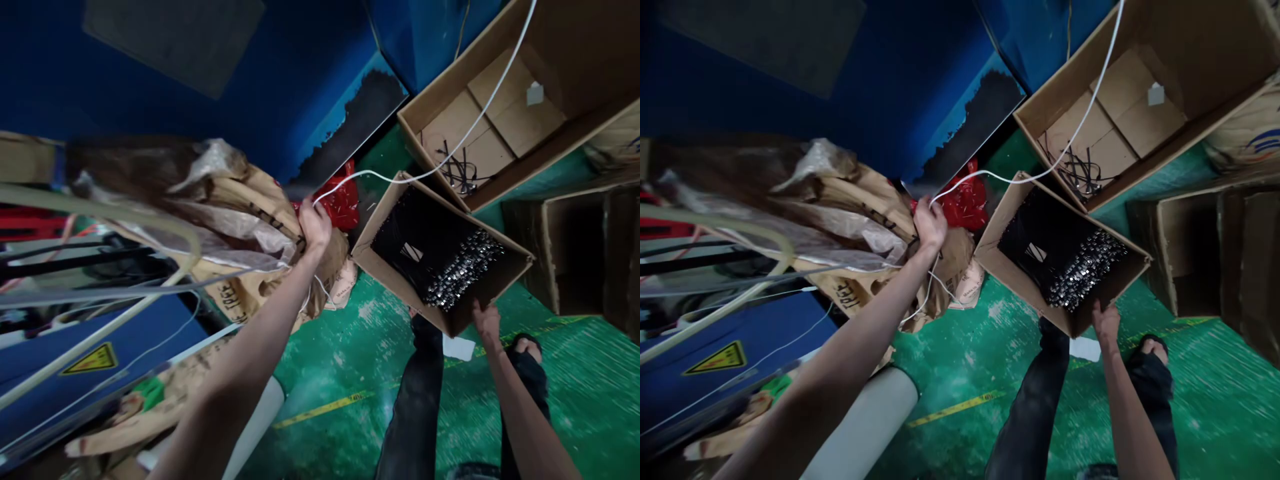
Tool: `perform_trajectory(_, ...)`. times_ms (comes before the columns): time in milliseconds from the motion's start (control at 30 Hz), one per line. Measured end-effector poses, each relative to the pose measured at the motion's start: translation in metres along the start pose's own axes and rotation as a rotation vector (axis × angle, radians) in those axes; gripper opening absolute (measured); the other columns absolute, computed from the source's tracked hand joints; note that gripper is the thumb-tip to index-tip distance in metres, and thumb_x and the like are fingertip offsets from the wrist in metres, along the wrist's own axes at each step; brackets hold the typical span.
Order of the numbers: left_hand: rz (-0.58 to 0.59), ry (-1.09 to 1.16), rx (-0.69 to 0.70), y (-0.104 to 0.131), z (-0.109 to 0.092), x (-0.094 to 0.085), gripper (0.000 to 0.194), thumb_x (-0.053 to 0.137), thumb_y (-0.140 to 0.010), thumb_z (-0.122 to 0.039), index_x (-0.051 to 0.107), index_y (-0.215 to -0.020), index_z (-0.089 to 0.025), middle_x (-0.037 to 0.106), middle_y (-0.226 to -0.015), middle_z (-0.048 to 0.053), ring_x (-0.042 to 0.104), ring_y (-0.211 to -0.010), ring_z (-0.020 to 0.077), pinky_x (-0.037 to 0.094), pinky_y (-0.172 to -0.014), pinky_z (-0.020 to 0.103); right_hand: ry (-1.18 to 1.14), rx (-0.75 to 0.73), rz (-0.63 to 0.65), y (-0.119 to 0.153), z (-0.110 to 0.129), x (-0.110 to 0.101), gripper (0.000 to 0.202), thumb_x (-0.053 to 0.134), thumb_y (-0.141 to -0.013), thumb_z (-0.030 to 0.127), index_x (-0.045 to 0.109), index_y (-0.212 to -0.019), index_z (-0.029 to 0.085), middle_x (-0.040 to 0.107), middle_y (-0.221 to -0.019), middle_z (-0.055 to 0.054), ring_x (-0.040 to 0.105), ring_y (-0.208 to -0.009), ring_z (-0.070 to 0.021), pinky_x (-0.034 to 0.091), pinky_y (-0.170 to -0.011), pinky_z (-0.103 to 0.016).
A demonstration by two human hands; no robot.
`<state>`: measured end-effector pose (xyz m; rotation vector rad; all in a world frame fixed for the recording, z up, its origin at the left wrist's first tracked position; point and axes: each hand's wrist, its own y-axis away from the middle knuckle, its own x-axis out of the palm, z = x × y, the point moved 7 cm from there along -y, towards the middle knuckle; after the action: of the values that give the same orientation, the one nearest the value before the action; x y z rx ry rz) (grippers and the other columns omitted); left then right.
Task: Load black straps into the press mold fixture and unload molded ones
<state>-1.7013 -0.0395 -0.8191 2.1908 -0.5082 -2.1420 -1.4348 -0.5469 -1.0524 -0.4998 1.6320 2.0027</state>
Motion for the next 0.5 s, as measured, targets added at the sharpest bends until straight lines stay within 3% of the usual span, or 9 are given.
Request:
perform_trajectory(67,-0.034,-0.01,-0.045,0.014,-0.003,-0.002,0.066,0.016,-0.118,-0.034,0.012,-0.159,0.018,0.027,-0.168,0.033,0.025,-0.16,0.0303,0.029,-0.122,0.053,-0.009,0.003,0.004,0.002,0.004,-0.002,0.039,0.066,-0.1,0.051,0.07,-0.108,0.014,0.074,-0.103,-0.007,0.072,-0.094,-0.0198,0.059,-0.089,-0.041)
perform_trajectory(133,0.009,-0.02,0.021,0.035,-0.019,0.014,0.072,0.028,-0.117,-0.039,0.006,-0.165,0.009,0.014,-0.176,0.026,0.012,-0.165,0.0264,0.026,-0.126,0.047,-0.014,0.015,0.009,0.004,0.006,-0.003,0.035,0.067,-0.101,0.049,0.071,-0.106,0.014,0.074,-0.102,-0.006,0.072,-0.093,-0.0194,0.059,-0.089,-0.041)
perform_trajectory(167,0.056,-0.026,0.07,0.045,-0.028,0.027,0.073,0.035,-0.115,-0.04,0.008,-0.167,0.004,0.016,-0.177,0.022,0.015,-0.165,0.0233,0.028,-0.126,0.042,-0.015,0.021,0.012,0.004,0.006,-0.003,0.034,0.068,-0.1,0.048,0.071,-0.105,0.014,0.074,-0.101,-0.006,0.072,-0.093,-0.0196,0.059,-0.089,-0.041)
perform_trajectory(233,0.169,-0.04,0.133,0.055,-0.041,0.057,0.076,0.05,-0.11,-0.04,0.019,-0.167,-0.001,0.035,-0.171,0.021,0.037,-0.156,0.0186,0.036,-0.119,0.035,-0.021,0.025,0.016,0.001,0.003,-0.001,0.033,0.069,-0.1,0.045,0.071,-0.108,0.014,0.074,-0.104,-0.007,0.072,-0.096,-0.0205,0.059,-0.092,-0.042)
perform_trajectory(333,0.288,-0.055,0.072,0.042,-0.041,0.102,0.065,0.057,-0.107,-0.043,0.047,-0.153,0.001,0.068,-0.141,0.021,0.066,-0.122,0.0139,0.046,-0.101,0.031,-0.037,-0.001,0.034,-0.005,-0.004,0.002,0.035,0.07,-0.099,0.046,0.07,-0.113,0.014,0.074,-0.111,-0.008,0.072,-0.101,-0.0219,0.058,-0.095,-0.044)
perform_trajectory(433,0.319,-0.074,-0.033,0.022,-0.034,0.13,0.048,0.054,-0.108,-0.046,0.067,-0.13,-0.005,0.078,-0.118,0.014,0.073,-0.103,0.0147,0.052,-0.095,0.034,-0.05,-0.047,0.069,-0.009,-0.009,0.005,0.035,0.068,-0.101,0.047,0.07,-0.112,0.014,0.074,-0.111,-0.008,0.072,-0.101,-0.0212,0.059,-0.094,-0.043)
perform_trajectory(500,0.314,-0.082,-0.068,0.018,-0.033,0.134,0.044,0.052,-0.109,-0.048,0.07,-0.121,-0.009,0.078,-0.113,0.01,0.074,-0.098,0.0161,0.055,-0.096,0.037,-0.05,-0.068,0.074,-0.007,-0.011,0.002,0.034,0.067,-0.101,0.047,0.071,-0.111,0.015,0.075,-0.111,-0.007,0.072,-0.101,-0.0211,0.059,-0.094,-0.043)
